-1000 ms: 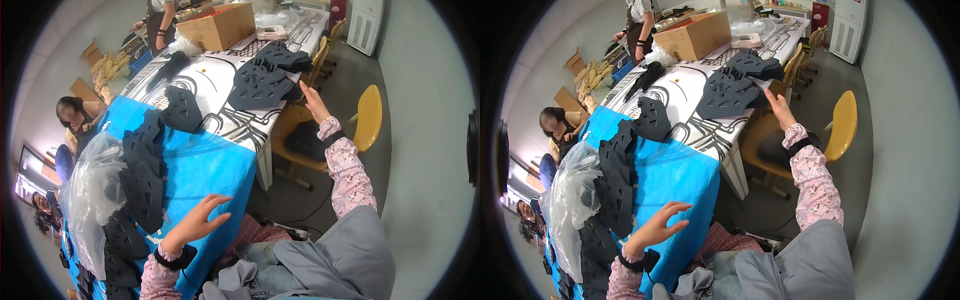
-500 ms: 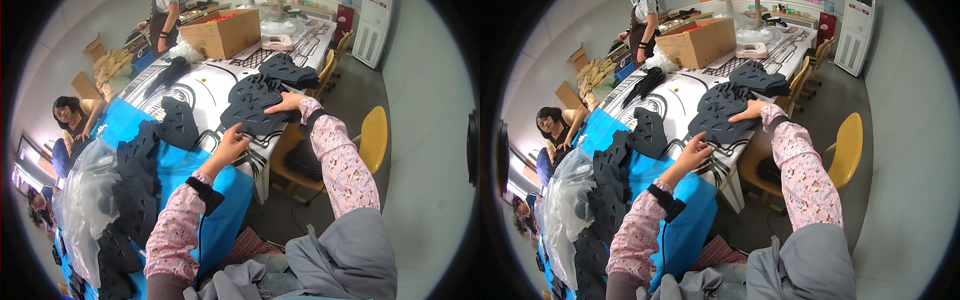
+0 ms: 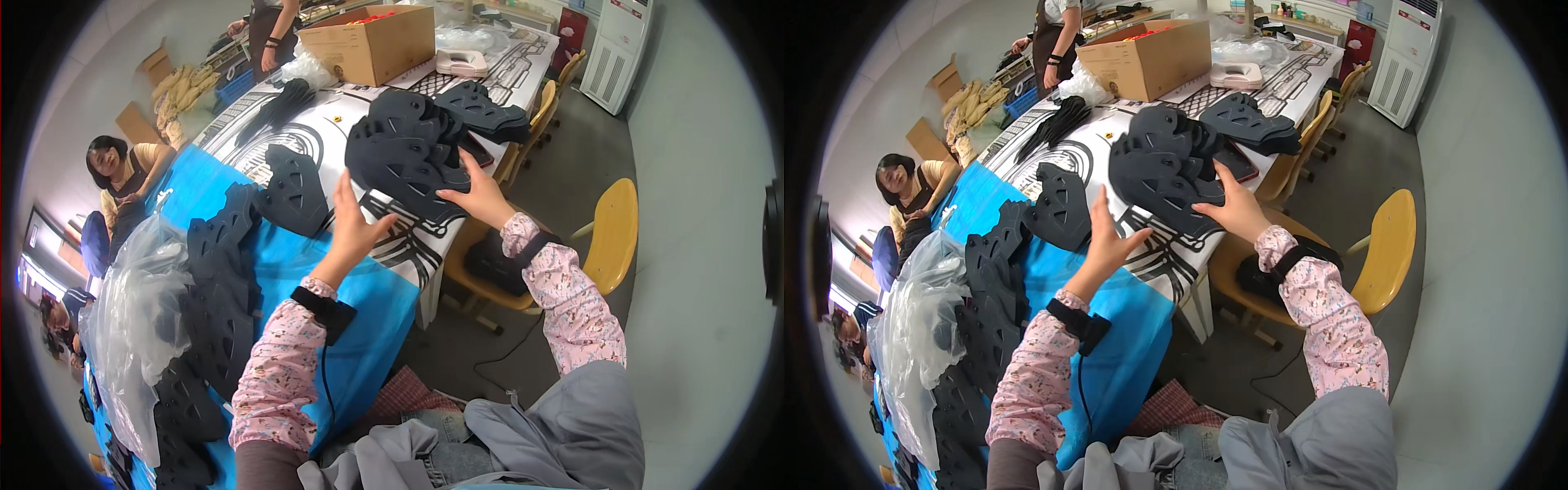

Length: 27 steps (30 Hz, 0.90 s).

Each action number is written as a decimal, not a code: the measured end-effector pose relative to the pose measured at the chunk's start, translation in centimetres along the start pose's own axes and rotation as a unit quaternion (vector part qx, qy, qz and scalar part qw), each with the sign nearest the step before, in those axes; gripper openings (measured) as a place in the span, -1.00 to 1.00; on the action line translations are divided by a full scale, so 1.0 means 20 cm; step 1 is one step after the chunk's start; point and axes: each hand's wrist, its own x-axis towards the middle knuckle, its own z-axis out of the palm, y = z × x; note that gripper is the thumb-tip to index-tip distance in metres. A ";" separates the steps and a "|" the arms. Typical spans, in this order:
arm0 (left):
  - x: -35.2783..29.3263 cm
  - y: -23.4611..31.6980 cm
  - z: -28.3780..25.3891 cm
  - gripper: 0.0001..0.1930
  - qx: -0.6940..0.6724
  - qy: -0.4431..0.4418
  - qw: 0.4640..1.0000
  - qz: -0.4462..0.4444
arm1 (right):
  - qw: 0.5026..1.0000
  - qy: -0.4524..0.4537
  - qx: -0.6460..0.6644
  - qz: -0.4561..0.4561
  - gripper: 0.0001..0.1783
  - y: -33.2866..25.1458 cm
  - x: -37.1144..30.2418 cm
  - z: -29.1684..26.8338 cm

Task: Organize and stack black foam shoe upper components on a manufacturing table.

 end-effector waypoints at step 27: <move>-0.64 0.54 -0.97 0.09 0.215 -0.020 0.976 -0.003 | 0.914 -0.221 0.030 -0.339 -0.30 -0.73 -0.37 0.14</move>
